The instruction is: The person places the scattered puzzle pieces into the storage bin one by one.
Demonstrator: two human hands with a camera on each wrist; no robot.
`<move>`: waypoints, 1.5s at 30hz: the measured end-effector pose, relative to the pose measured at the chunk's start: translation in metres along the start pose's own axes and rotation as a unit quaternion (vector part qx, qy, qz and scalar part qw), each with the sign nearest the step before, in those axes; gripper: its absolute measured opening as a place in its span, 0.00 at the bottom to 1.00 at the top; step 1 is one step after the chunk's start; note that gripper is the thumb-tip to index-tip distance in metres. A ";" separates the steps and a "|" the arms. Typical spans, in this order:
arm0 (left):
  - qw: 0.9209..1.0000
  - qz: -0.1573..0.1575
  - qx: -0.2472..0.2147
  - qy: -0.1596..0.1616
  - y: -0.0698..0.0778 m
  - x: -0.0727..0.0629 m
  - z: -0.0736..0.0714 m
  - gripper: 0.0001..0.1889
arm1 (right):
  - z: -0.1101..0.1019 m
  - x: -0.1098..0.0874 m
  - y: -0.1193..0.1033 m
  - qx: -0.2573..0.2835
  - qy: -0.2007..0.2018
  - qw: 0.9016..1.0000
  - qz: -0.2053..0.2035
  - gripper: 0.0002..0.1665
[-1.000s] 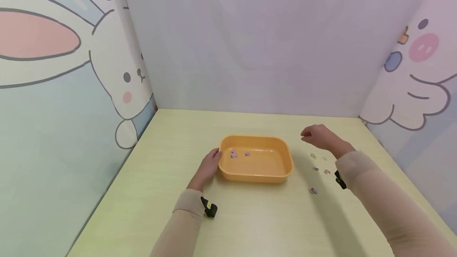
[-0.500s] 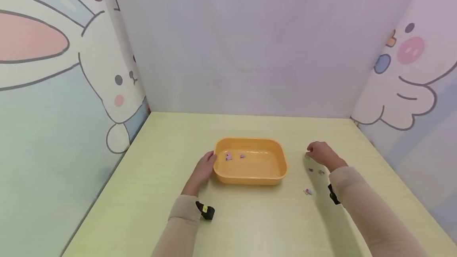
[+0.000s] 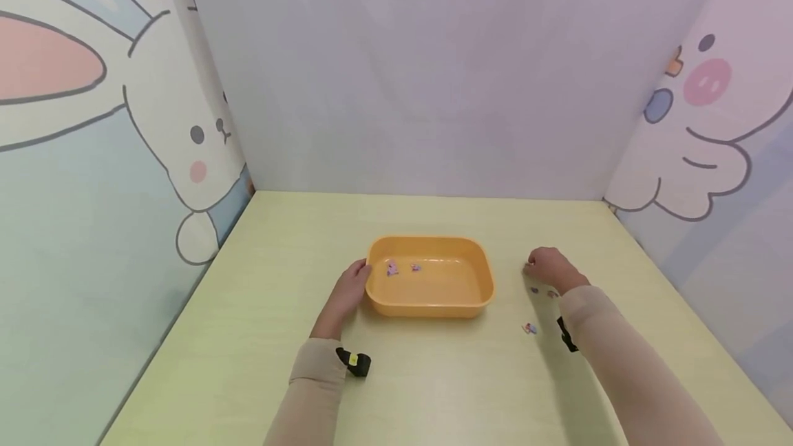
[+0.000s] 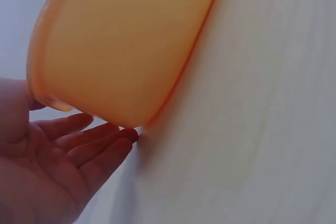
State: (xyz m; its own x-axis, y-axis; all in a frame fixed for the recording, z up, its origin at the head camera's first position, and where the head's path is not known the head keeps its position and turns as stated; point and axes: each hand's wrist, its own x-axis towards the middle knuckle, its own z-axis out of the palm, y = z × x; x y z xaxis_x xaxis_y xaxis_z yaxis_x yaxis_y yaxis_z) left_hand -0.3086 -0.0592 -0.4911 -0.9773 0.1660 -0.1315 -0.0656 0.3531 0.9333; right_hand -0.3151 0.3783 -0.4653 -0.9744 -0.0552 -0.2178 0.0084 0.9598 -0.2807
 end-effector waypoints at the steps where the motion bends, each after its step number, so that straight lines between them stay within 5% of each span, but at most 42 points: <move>1: 1.000 0.000 0.000 -0.001 0.001 0.000 0.000 0.27 | 0.000 0.000 0.000 -0.001 0.000 1.000 0.001 0.16; 17: 1.000 -0.012 0.003 -0.010 0.004 0.002 -0.003 0.27 | 0.003 -0.001 -0.006 0.026 0.000 0.999 0.043 0.18; 45: 1.000 -0.018 -0.005 -0.007 -0.002 0.003 0.000 0.27 | 0.004 -0.009 -0.008 0.013 0.018 0.999 0.040 0.16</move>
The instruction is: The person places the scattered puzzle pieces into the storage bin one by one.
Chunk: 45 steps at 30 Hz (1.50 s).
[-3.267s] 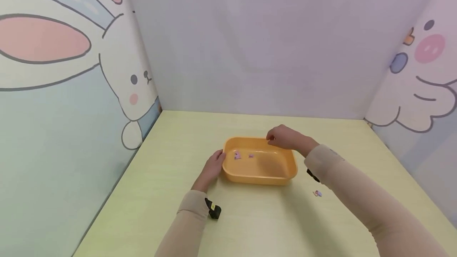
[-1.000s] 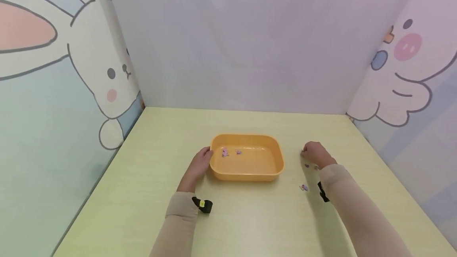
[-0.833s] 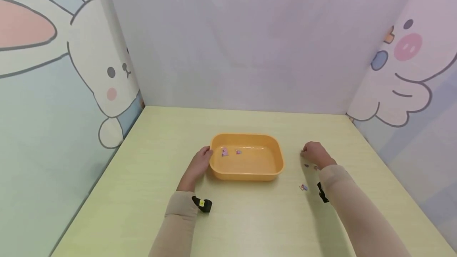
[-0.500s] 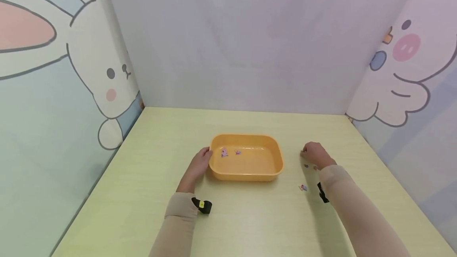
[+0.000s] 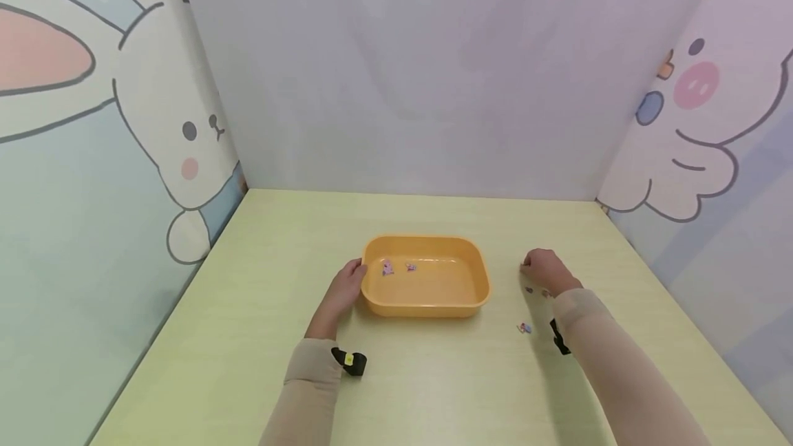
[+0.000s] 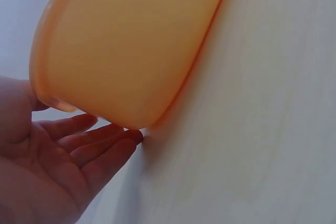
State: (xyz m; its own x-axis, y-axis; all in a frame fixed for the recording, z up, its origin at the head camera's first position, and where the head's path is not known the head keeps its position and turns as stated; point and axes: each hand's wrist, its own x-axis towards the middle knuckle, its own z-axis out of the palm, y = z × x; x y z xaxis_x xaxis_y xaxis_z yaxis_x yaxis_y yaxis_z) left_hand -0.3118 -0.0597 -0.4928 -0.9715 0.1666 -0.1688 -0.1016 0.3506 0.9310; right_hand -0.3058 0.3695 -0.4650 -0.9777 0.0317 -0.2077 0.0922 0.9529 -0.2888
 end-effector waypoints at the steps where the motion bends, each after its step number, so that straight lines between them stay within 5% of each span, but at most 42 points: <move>1: 1.000 0.003 0.000 0.000 0.000 0.000 0.000 0.27 | 0.000 0.000 0.000 -0.002 0.000 1.000 0.000 0.16; 23: 1.000 0.009 0.009 -0.003 0.003 -0.002 -0.002 0.27 | -0.013 -0.001 0.001 -0.006 0.004 0.999 -0.033 0.14; 45: 1.000 -0.013 -0.008 0.000 0.002 -0.002 -0.001 0.27 | -0.051 -0.011 -0.033 -0.011 0.042 0.995 -0.086 0.14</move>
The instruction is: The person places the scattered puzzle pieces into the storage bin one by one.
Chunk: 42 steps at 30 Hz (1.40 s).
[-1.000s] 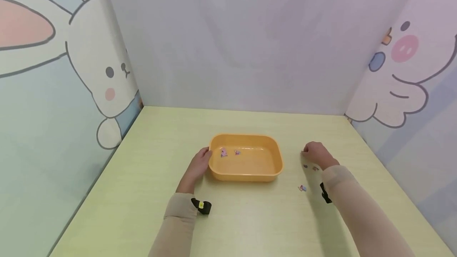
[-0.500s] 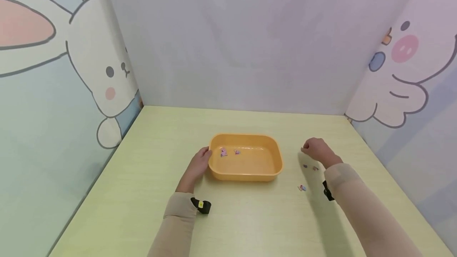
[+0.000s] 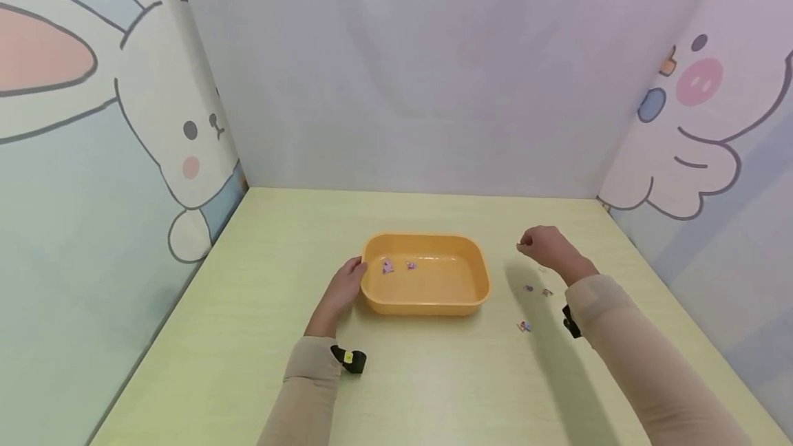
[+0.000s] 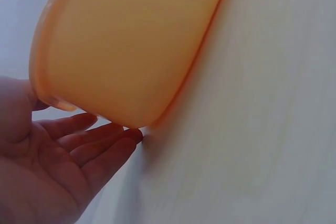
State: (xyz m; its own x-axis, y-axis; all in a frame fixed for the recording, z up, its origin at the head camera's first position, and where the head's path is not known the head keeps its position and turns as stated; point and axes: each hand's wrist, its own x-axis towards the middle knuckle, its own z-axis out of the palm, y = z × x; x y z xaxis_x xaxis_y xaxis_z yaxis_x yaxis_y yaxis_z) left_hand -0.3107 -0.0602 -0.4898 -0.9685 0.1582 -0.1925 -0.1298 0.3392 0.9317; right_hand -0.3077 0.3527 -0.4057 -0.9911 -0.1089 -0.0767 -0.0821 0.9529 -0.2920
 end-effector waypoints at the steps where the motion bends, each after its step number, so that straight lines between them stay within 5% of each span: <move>1: 1.000 0.001 0.000 0.000 -0.001 0.000 0.000 0.27 | -0.001 0.000 -0.002 -0.001 0.002 1.000 -0.002 0.14; 19: 1.000 0.019 0.006 0.005 -0.003 0.002 0.000 0.27 | -0.019 0.012 -0.056 -0.002 0.005 0.999 -0.043 0.12; 42: 1.000 0.025 0.004 0.003 -0.001 0.000 0.000 0.27 | 0.004 0.041 -0.122 -0.026 -0.064 0.994 -0.080 0.11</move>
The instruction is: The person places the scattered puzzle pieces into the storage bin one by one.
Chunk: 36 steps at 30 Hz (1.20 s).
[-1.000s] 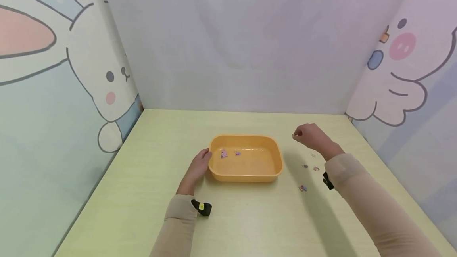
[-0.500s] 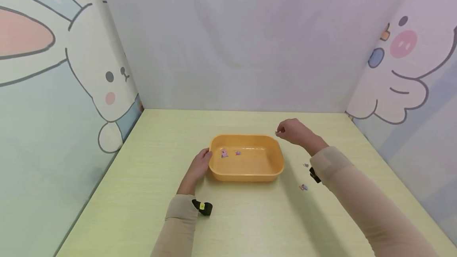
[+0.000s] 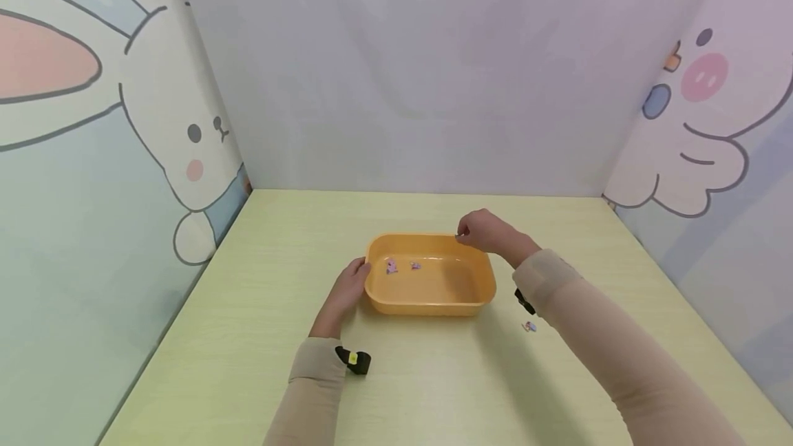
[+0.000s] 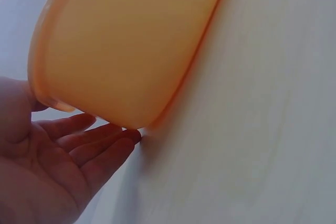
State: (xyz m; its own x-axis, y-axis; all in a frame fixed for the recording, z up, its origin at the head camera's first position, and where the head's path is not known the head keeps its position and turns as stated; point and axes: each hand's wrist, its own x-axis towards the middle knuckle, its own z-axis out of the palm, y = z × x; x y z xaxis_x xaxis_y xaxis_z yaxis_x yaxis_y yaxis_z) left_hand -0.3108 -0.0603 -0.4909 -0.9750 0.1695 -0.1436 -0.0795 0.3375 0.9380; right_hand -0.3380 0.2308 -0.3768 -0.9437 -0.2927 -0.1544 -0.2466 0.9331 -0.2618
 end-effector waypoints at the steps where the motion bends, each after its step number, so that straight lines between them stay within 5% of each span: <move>1: 1.000 0.000 0.000 0.000 0.000 0.000 0.000 0.27 | 0.001 0.002 -0.002 0.000 -0.004 1.000 -0.001 0.11; 19: 1.000 -0.001 0.006 -0.003 0.001 0.004 -0.002 0.27 | 0.027 0.030 -0.018 -0.040 -0.068 0.994 -0.075 0.07; 29: 1.000 0.000 0.003 -0.001 0.000 0.002 -0.002 0.27 | 0.038 0.036 -0.029 -0.068 -0.078 0.991 -0.088 0.27; 36: 1.000 0.000 0.009 0.000 -0.002 0.000 0.002 0.27 | 0.050 0.039 -0.031 -0.103 -0.102 0.986 -0.083 0.24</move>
State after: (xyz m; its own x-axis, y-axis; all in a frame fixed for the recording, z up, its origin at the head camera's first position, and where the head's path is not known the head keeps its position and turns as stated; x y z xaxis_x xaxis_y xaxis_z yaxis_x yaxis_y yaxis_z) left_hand -0.3102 -0.0593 -0.4929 -0.9749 0.1694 -0.1443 -0.0765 0.3539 0.9321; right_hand -0.3566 0.1802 -0.4220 -0.8273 -0.4620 -0.3197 -0.4540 0.8849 -0.1040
